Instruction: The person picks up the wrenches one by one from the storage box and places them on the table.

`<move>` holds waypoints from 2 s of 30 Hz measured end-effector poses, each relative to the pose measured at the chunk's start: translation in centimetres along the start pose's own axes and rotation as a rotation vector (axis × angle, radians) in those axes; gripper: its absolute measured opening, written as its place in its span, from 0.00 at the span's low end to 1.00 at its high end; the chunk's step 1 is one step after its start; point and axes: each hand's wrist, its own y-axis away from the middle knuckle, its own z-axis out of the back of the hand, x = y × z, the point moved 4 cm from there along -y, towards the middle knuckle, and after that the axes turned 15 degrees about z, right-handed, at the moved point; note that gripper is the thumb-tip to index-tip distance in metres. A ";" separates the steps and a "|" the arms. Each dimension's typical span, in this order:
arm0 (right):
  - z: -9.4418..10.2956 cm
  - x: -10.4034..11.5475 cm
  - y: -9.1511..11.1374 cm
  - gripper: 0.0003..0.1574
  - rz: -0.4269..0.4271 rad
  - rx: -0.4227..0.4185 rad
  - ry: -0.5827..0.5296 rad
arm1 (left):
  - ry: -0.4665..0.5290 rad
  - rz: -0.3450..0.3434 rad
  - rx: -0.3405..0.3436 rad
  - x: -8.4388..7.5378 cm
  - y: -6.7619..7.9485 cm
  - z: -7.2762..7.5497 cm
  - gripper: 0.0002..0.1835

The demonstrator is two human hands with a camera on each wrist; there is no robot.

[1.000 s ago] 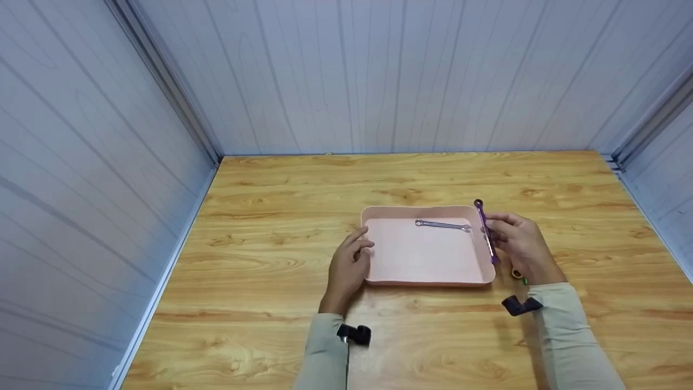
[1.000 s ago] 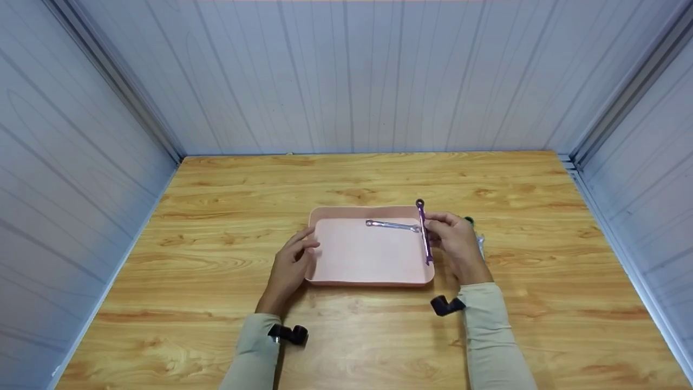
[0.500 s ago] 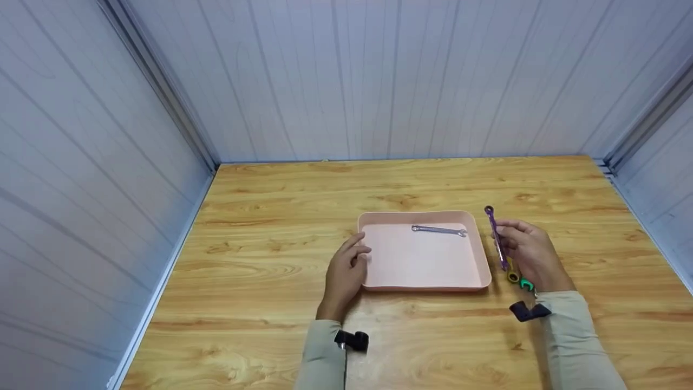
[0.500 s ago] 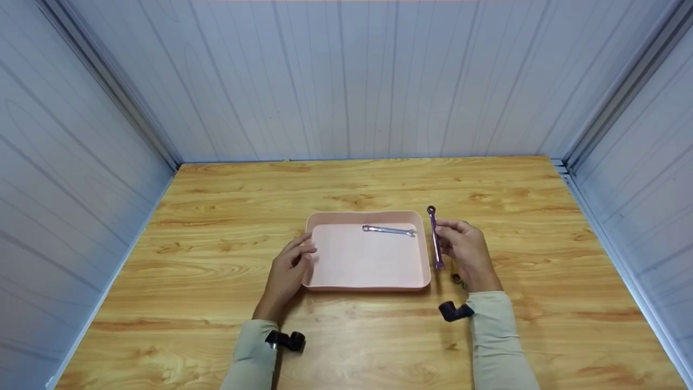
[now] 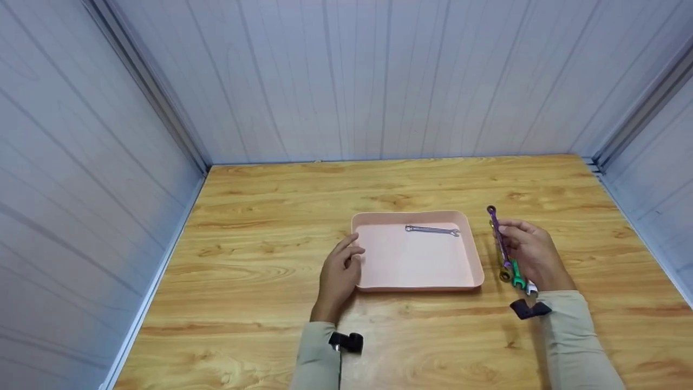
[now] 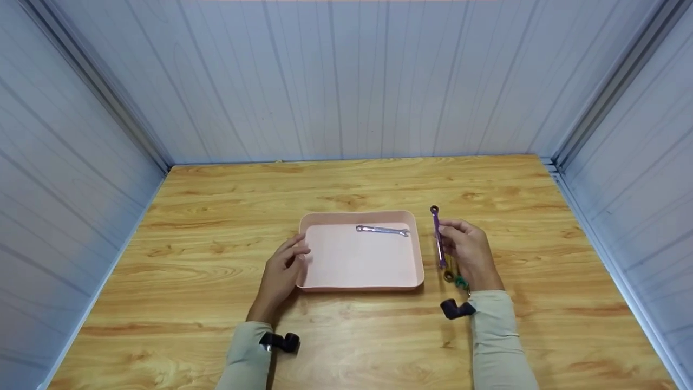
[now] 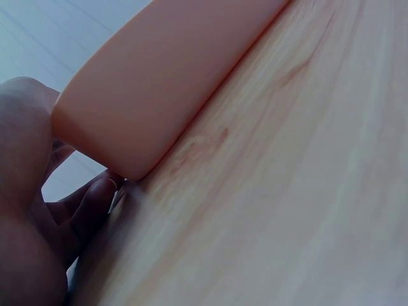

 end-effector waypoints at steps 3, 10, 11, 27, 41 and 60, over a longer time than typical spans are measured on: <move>0.5 0.0 -0.1 0.05 0.002 -0.011 0.009 | 0.007 0.002 0.005 0.0 -0.2 -0.1 0.12; 1.8 0.1 0.6 0.06 0.017 -0.017 0.034 | -0.004 0.001 0.007 0.0 -0.1 -0.3 0.12; 1.9 0.1 0.8 0.06 0.016 -0.015 0.035 | -0.009 -0.003 0.005 0.0 -0.1 -0.3 0.12; 3.9 0.4 1.4 0.06 0.068 -0.151 -0.078 | -0.004 -0.020 -0.004 -0.2 -0.2 -0.2 0.12; 5.4 0.4 1.7 0.06 0.054 -0.151 -0.077 | -0.001 -0.015 -0.010 -0.2 -0.1 0.1 0.12; 7.6 0.1 2.0 0.06 -0.001 -0.187 -0.114 | 0.000 -0.034 -0.002 -0.1 -0.1 0.0 0.12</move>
